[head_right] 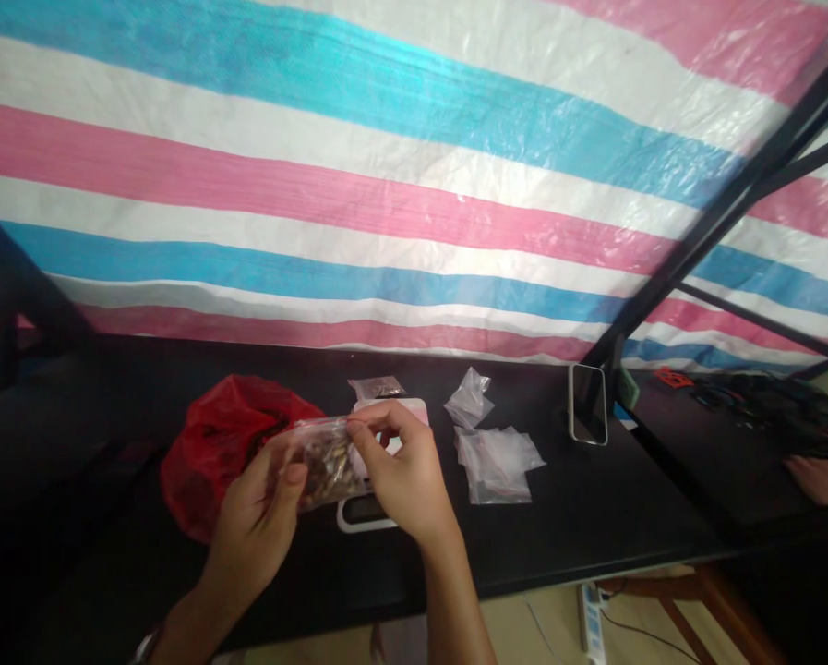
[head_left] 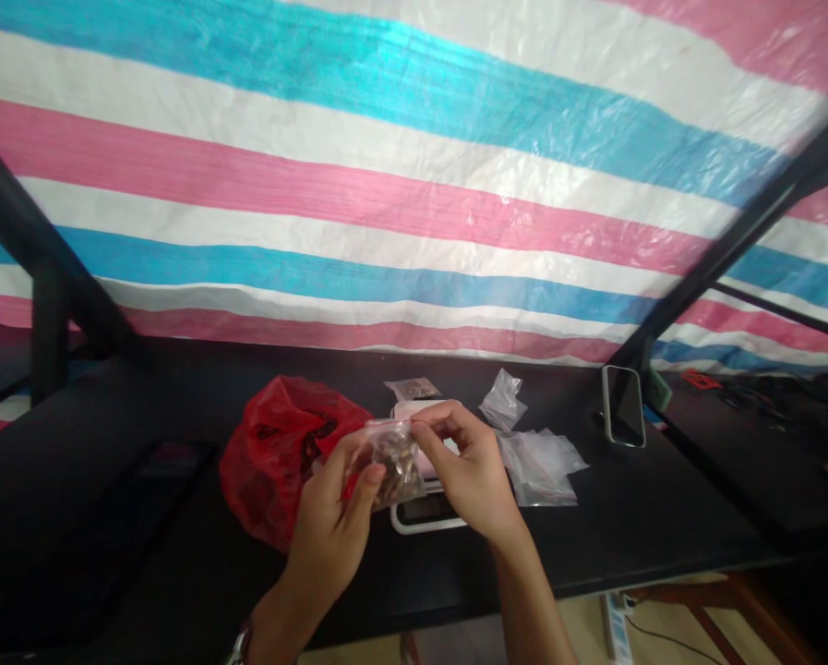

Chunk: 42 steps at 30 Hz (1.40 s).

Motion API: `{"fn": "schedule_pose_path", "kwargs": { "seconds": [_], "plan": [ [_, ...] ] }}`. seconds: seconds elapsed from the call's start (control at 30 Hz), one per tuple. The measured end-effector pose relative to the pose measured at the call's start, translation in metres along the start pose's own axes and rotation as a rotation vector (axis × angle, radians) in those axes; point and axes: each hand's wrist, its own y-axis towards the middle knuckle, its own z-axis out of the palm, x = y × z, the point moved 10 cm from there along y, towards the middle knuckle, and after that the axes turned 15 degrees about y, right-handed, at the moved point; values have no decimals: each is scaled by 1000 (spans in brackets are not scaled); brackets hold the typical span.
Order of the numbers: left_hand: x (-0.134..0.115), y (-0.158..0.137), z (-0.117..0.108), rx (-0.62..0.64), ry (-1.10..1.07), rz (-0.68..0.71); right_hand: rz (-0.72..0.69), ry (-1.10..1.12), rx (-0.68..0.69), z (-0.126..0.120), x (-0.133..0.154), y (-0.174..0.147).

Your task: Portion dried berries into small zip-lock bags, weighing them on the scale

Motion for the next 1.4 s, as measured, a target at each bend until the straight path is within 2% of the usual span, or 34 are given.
{"fn": "schedule_pose_path", "kwargs": {
  "seconds": [0.1, 0.17, 0.3, 0.47, 0.57, 0.63, 0.7, 0.8, 0.87, 0.93, 1.07, 1.27, 1.33, 1.4],
  "plan": [
    [6, -6, 26, 161, -101, -56, 15, 114, -16, -10, -10, 1],
    [8, -8, 35, 200, -129, -91, 49, 192, 8, -10, -16, 0],
    [9, -6, 28, 119, -164, -159, 136, 295, 59, 2, -28, -1],
    [13, -4, 23, 50, -228, -187, 109, 229, 8, 18, -30, 9],
    [20, -7, 20, -4, -213, -183, 74, 167, -39, 12, -29, 14],
    [23, -9, 13, -72, -117, -166, 65, 79, -74, -3, -30, 15],
    [17, -10, 4, -133, 9, -107, 90, -56, -111, -25, -35, 13],
    [-4, -10, -5, -189, 144, 62, 134, -348, -140, -55, -44, 8],
    [-19, -12, -11, -223, 203, 179, 81, -522, -174, -68, -40, 6],
    [-30, -17, -14, -241, 258, 276, -9, -607, -224, -76, -33, 5],
    [-46, -37, -7, -211, 301, 414, -119, -577, -355, -89, -23, 5],
    [-77, -86, 27, -19, 230, 713, -150, -494, -565, -117, -15, -2],
    [-82, -96, 35, 5, 236, 771, -151, -503, -565, -116, -11, 0],
    [-83, -101, 40, 14, 236, 795, -158, -588, -475, -100, -4, 11]
  ]
}}
